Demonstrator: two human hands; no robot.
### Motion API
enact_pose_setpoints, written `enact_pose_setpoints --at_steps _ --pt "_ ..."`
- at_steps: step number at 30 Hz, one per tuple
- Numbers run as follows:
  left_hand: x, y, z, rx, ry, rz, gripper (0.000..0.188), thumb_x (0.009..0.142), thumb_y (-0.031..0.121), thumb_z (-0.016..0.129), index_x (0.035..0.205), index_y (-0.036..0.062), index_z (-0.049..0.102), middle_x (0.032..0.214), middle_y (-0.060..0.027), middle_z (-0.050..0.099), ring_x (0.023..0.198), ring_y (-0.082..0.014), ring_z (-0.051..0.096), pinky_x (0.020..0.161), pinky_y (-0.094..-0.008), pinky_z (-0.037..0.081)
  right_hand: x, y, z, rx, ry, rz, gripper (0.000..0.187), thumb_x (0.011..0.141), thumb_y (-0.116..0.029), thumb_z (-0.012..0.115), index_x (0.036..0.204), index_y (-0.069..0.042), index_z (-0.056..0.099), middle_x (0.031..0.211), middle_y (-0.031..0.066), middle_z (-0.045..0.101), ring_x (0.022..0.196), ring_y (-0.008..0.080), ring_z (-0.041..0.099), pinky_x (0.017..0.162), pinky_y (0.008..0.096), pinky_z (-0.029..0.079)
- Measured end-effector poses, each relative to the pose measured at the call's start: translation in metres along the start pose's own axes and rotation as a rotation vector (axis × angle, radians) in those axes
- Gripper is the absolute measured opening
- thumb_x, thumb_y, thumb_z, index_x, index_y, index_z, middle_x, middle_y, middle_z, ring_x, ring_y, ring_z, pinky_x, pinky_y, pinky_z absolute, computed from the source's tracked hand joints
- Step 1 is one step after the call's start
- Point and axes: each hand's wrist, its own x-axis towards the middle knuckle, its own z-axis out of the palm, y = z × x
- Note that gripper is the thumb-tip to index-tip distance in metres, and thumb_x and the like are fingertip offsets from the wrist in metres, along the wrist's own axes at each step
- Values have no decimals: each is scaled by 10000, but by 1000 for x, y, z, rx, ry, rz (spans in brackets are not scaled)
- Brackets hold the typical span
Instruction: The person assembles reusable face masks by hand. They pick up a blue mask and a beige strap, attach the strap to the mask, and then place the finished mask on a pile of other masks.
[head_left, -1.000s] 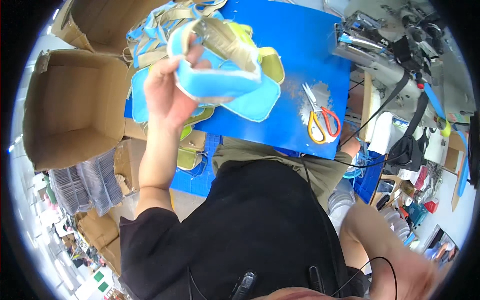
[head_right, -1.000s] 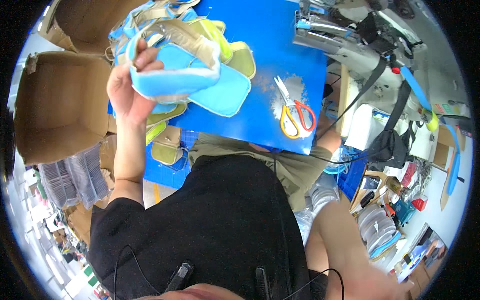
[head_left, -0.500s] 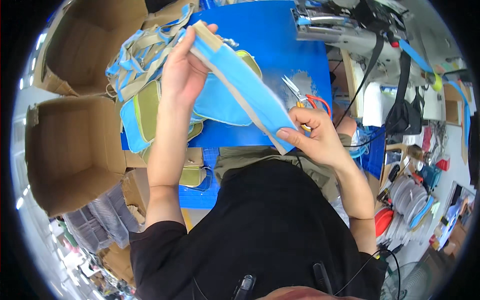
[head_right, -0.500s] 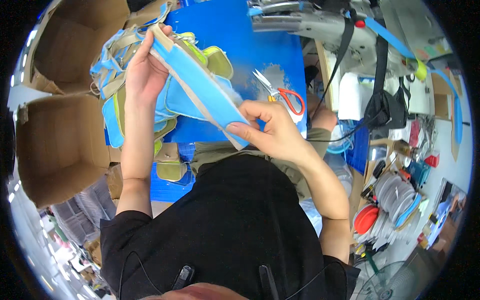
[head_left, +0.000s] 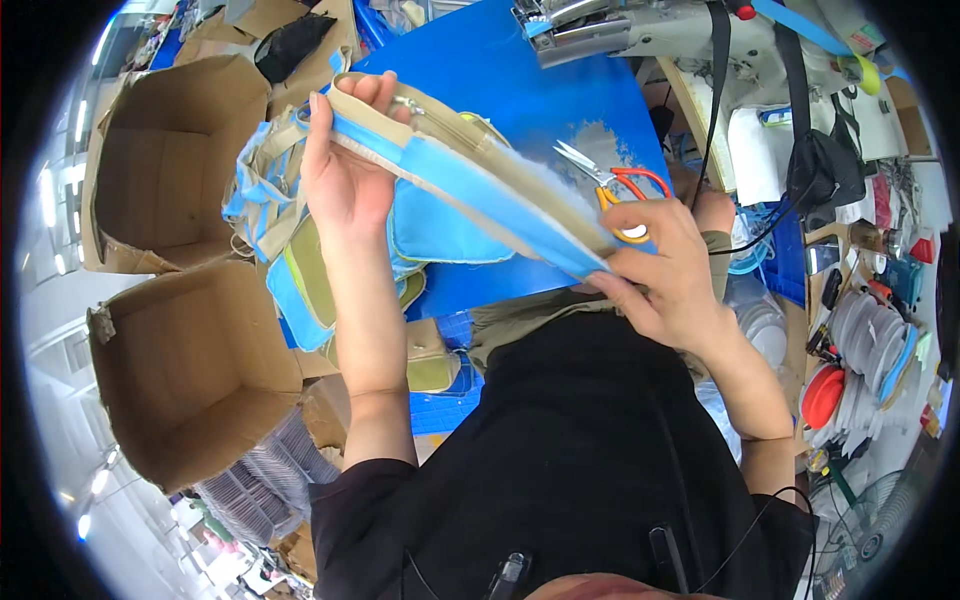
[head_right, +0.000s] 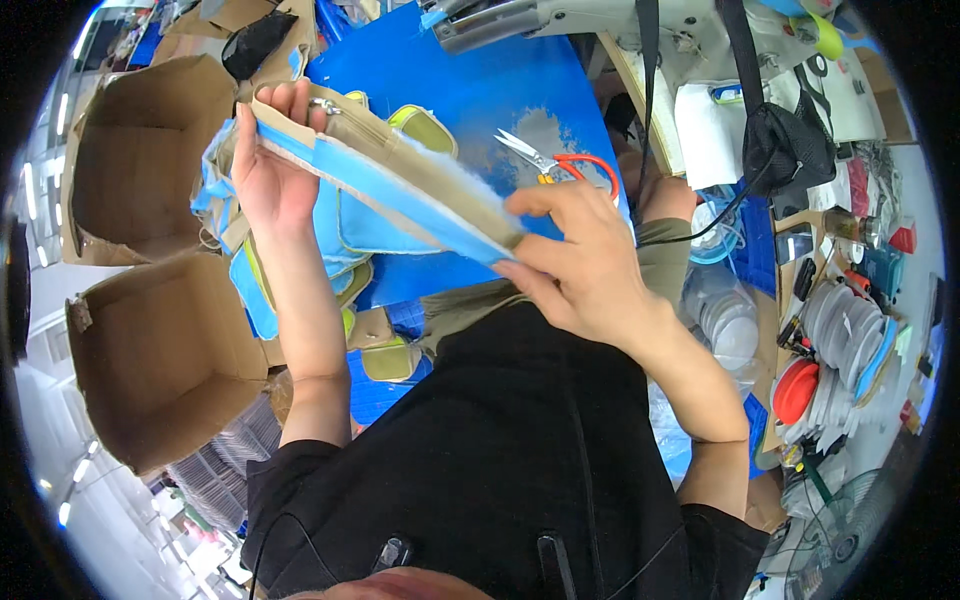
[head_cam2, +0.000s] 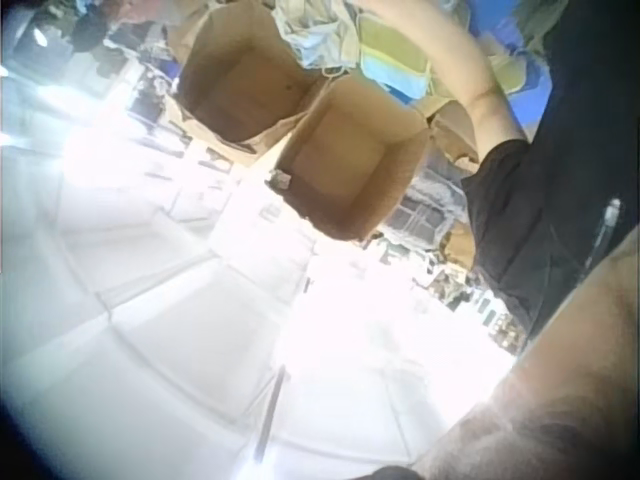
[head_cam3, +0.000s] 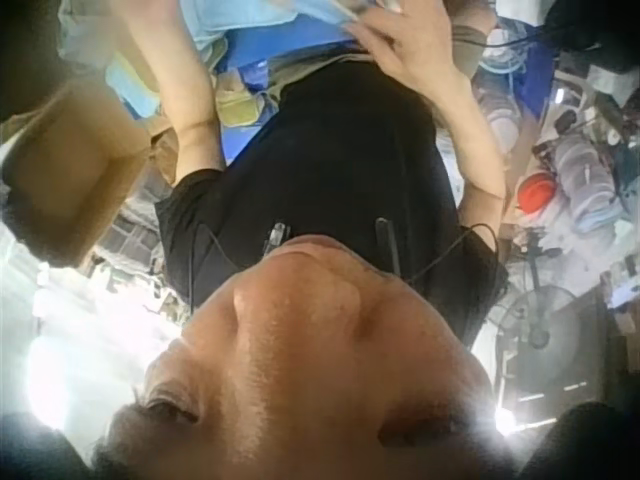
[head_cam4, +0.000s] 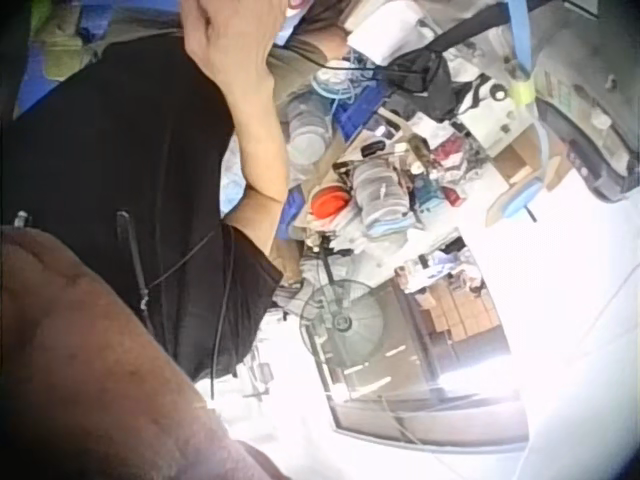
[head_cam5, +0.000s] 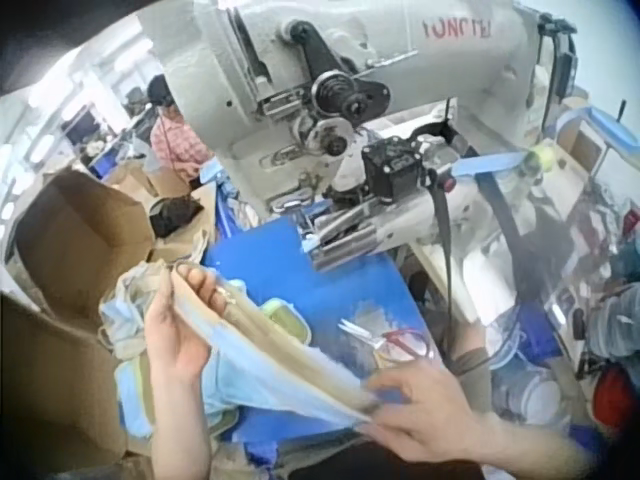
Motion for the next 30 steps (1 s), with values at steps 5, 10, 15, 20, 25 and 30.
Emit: enact_pose_setpoints --at_steps 5,10,15,20,25,30 --pt "5 -14 22 305 114 196 428 1087 375 480 1334 37 569 1408 -151 588 1406 -336 471 1128 -492 424 -1 2 -2 58 45 28 147 787 -154 807 790 -76 683 1216 124 641 1017 310 601 856 399 448" --pt "-30 -63 62 -220 -48 -311 551 1067 447 493 1402 13 547 1402 -186 606 1409 -359 473 1194 -514 337 17 9 12 210 149 20 131 829 -146 782 824 -62 681 1128 92 663 983 296 611 825 400 445" --pt "-59 -99 87 252 -19 -375 493 1071 371 524 1416 19 535 1366 -188 632 1332 -336 559 1105 -470 463 21 12 26 366 221 168 178 861 -176 781 852 -33 675 841 76 668 778 275 614 691 373 456" --pt "-50 -95 95 301 -4 -220 434 1081 335 523 1397 38 549 1318 -193 658 1217 -340 645 1029 -449 532 15 5 21 666 227 428 216 902 -212 771 890 -18 678 764 88 666 699 175 620 632 315 467" --pt "-43 -89 98 310 -22 -135 460 1077 285 535 1468 48 477 1254 -207 682 1170 -356 668 993 -462 559 10 7 22 675 298 441 234 901 -187 767 1060 -44 671 783 79 679 713 122 627 645 294 470" --pt "-40 -85 102 503 -108 -52 630 1006 105 648 1557 52 346 1225 -227 689 1108 -331 698 958 -439 580 15 4 6 591 285 390 329 872 -121 768 1180 -76 662 797 80 675 700 132 628 633 294 467"
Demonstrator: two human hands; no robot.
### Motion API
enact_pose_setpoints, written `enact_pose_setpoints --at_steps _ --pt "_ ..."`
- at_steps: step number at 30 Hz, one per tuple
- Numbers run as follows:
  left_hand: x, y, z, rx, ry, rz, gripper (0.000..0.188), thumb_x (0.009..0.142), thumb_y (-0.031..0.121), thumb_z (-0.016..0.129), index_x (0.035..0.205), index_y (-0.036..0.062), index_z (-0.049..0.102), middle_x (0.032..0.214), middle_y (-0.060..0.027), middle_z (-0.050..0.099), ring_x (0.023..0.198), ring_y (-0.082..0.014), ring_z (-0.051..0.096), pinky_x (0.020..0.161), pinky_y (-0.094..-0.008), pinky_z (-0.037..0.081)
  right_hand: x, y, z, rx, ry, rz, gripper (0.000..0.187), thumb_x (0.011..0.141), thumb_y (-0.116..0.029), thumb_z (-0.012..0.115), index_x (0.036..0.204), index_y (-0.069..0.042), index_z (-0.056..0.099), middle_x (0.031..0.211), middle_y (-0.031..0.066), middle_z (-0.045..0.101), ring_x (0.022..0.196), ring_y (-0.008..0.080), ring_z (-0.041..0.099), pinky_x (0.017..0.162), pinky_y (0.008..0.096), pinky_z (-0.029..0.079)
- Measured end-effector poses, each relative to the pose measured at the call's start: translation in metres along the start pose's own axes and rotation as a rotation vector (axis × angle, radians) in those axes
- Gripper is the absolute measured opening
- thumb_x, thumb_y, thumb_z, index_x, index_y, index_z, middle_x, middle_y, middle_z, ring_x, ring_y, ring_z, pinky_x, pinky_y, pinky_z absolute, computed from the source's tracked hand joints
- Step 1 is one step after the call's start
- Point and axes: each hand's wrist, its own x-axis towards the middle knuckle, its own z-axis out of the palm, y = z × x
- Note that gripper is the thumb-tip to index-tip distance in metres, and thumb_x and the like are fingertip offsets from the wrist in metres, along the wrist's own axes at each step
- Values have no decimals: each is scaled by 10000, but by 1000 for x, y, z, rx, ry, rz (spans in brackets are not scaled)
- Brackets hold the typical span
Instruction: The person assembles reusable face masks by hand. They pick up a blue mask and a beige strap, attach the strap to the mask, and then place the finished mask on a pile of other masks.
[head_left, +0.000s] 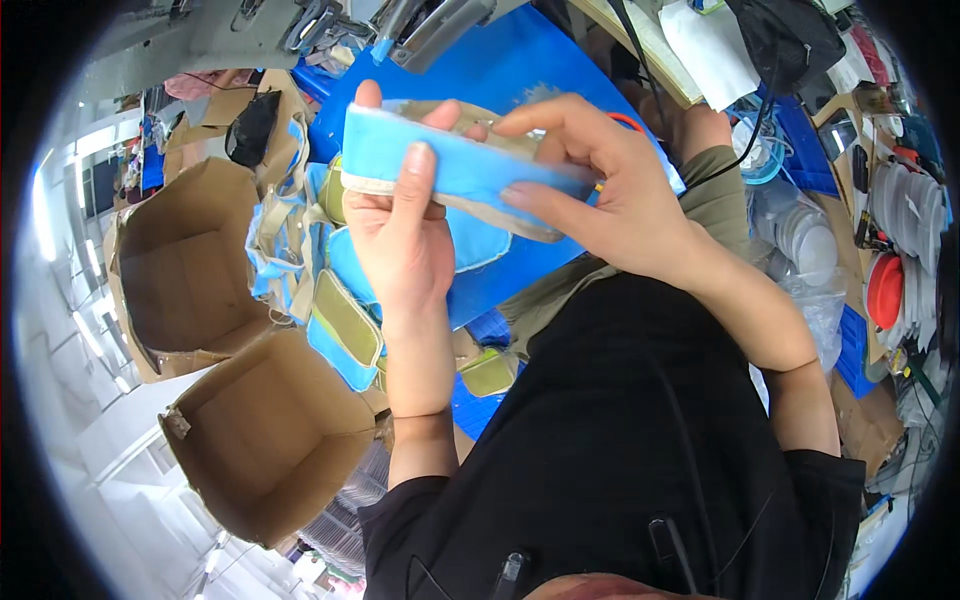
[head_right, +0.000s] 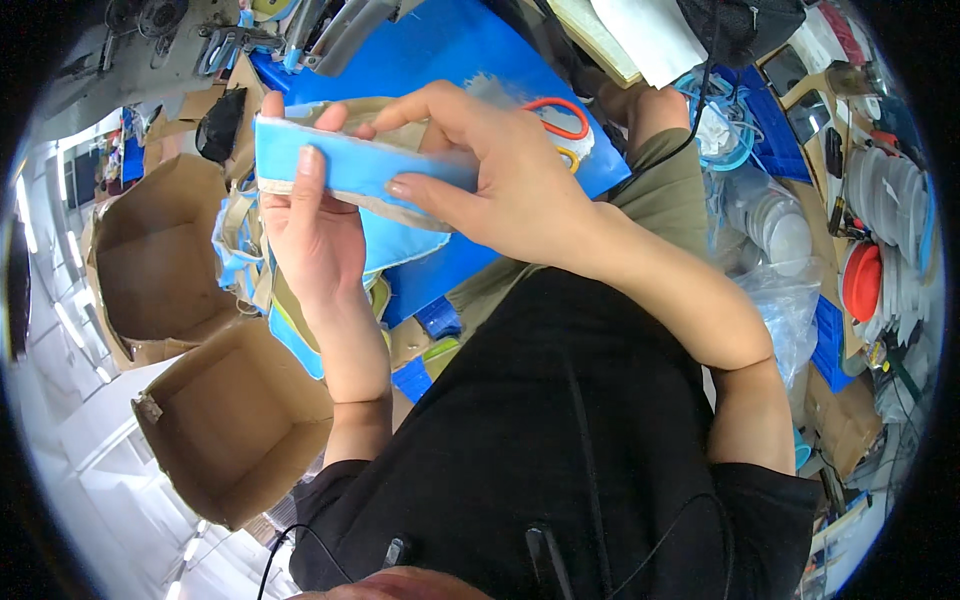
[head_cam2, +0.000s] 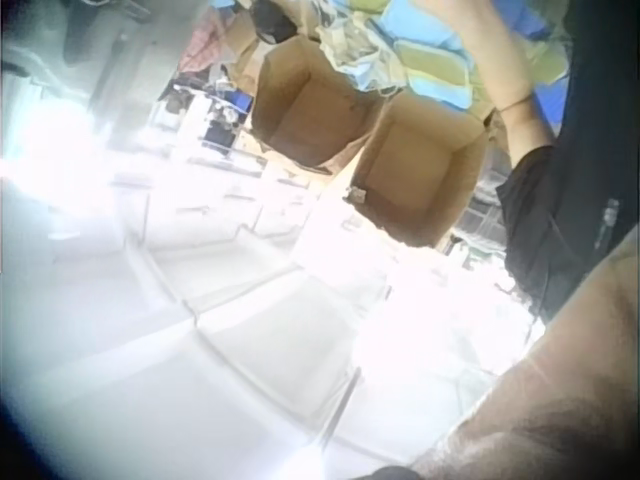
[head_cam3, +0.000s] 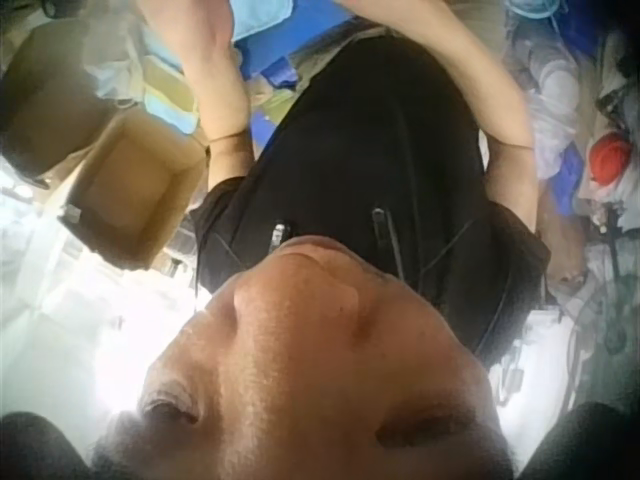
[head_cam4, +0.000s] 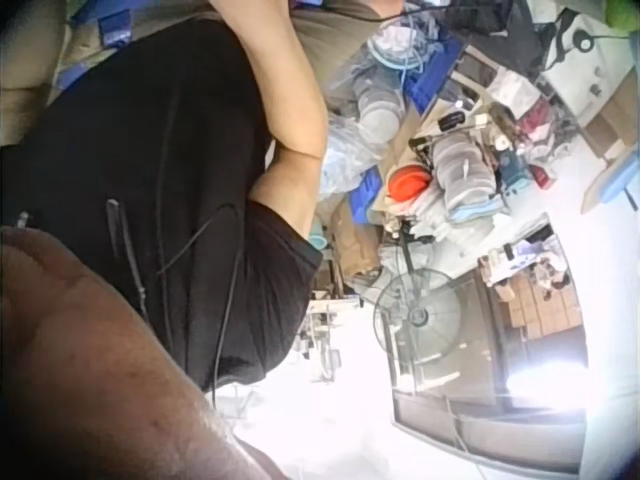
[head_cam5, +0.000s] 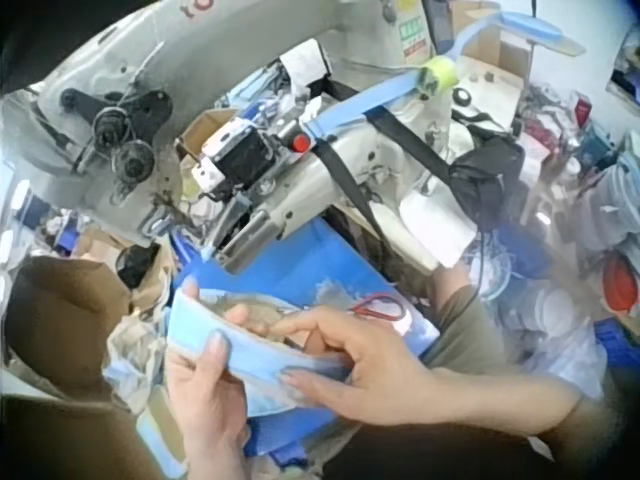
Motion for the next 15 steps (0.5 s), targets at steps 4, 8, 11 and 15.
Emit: enact_pose_setpoints --at_steps 4,8,11,15 --pt "1 -3 -3 40 -17 27 743 973 65 682 1589 56 269 1213 -241 688 1067 -331 713 944 -443 587 3 5 2 6 -3 -93 321 867 -75 746 1181 -79 682 877 81 697 732 148 644 677 313 492" --pt "0 -1 1 -18 -18 7 772 968 69 691 1598 67 245 1200 -237 692 1045 -332 719 940 -450 589 4 1 0 -6 -31 -111 285 870 -49 721 1154 -59 693 1032 107 740 814 197 688 763 330 531" --pt "0 0 0 -34 -7 6 781 966 62 692 1600 76 236 1199 -238 691 1044 -333 719 939 -450 589 6 3 3 13 -2 -149 274 864 -43 720 1137 -50 697 1119 128 746 880 237 709 807 331 545" --pt "0 -2 1 -44 20 6 776 967 54 687 1596 77 234 1208 -238 685 1052 -335 717 939 -449 590 8 8 4 -49 26 -247 249 857 -41 732 1105 -40 709 1081 113 739 883 223 709 790 311 543"
